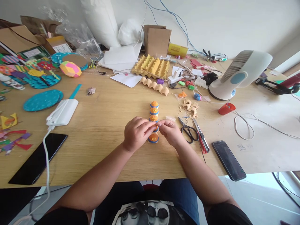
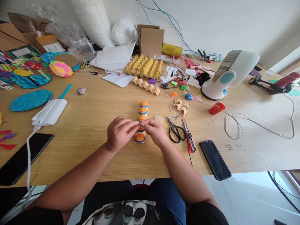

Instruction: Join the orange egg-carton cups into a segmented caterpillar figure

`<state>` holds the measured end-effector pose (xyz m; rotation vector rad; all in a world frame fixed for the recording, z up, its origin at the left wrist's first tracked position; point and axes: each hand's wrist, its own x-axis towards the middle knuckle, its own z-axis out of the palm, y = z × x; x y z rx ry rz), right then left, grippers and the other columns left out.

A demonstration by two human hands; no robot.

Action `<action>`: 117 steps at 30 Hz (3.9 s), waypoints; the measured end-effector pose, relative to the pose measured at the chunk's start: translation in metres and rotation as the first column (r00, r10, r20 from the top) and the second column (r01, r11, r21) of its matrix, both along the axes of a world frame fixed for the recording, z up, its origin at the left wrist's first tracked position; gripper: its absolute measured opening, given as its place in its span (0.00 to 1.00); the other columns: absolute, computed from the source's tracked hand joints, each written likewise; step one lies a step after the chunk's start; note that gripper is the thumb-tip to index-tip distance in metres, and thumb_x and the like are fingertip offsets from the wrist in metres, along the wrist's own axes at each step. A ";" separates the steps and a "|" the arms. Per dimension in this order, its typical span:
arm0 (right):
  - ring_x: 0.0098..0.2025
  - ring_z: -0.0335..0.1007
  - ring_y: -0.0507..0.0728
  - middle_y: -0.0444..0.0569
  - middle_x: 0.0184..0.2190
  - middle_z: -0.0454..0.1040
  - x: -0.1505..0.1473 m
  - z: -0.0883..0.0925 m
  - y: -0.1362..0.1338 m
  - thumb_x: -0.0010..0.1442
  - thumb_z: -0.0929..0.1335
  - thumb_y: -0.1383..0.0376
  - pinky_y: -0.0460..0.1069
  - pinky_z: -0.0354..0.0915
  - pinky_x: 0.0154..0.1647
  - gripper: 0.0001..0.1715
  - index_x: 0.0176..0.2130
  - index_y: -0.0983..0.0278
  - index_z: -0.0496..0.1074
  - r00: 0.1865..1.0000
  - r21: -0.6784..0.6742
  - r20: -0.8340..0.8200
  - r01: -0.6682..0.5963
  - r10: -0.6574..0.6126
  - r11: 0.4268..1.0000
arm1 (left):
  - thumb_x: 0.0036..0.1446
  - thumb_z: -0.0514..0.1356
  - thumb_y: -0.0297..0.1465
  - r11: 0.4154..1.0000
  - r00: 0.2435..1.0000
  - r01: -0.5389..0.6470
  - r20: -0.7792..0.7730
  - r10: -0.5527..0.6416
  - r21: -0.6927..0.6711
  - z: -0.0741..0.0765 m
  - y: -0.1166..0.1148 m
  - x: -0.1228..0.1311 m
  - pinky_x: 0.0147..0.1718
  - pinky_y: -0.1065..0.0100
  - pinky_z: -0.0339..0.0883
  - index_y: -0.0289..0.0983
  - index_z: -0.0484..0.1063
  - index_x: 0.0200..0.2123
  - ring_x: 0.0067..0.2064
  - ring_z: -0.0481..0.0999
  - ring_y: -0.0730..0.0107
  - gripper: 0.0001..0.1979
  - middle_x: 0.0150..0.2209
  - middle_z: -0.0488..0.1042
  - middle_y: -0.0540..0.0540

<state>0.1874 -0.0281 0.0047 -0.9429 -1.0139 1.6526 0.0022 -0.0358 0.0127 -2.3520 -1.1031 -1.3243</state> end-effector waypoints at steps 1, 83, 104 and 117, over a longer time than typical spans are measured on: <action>0.20 0.47 0.45 0.38 0.19 0.66 0.000 0.000 0.000 0.47 0.80 0.51 0.46 0.43 0.23 0.21 0.31 0.64 0.78 1.000 -0.008 -0.007 -0.003 0.003 1.000 | 0.60 0.68 0.31 1.000 1.000 0.008 0.006 -0.008 -0.003 0.000 0.000 0.000 0.34 0.65 0.66 0.40 0.78 0.43 0.34 0.75 0.68 0.07 0.33 0.80 0.49; 0.21 0.44 0.46 0.37 0.18 0.54 0.000 0.007 -0.001 0.54 0.74 0.49 0.47 0.37 0.22 0.22 0.28 0.66 0.75 0.995 -0.037 -0.086 -0.051 0.047 0.998 | 0.69 0.53 0.28 0.921 0.952 0.196 0.292 -0.097 -0.336 0.001 -0.001 0.001 0.40 0.63 0.67 0.39 0.68 0.37 0.38 0.71 0.67 0.07 0.36 0.73 0.46; 0.21 0.43 0.46 0.37 0.18 0.55 -0.001 0.009 -0.002 0.54 0.74 0.49 0.48 0.37 0.23 0.22 0.28 0.66 0.74 0.996 -0.043 -0.082 -0.047 0.043 0.998 | 0.69 0.51 0.29 0.904 0.945 0.208 0.316 -0.087 -0.374 -0.001 -0.001 0.000 0.37 0.64 0.64 0.39 0.65 0.31 0.35 0.69 0.67 0.12 0.31 0.70 0.48; 0.20 0.43 0.46 0.36 0.17 0.55 -0.001 0.008 -0.002 0.54 0.74 0.49 0.48 0.36 0.24 0.23 0.30 0.67 0.76 0.997 -0.045 -0.058 -0.057 0.055 0.997 | 0.64 0.63 0.27 0.944 0.954 0.176 0.286 -0.092 -0.280 -0.004 0.001 0.002 0.41 0.67 0.71 0.38 0.77 0.40 0.39 0.77 0.70 0.03 0.37 0.79 0.47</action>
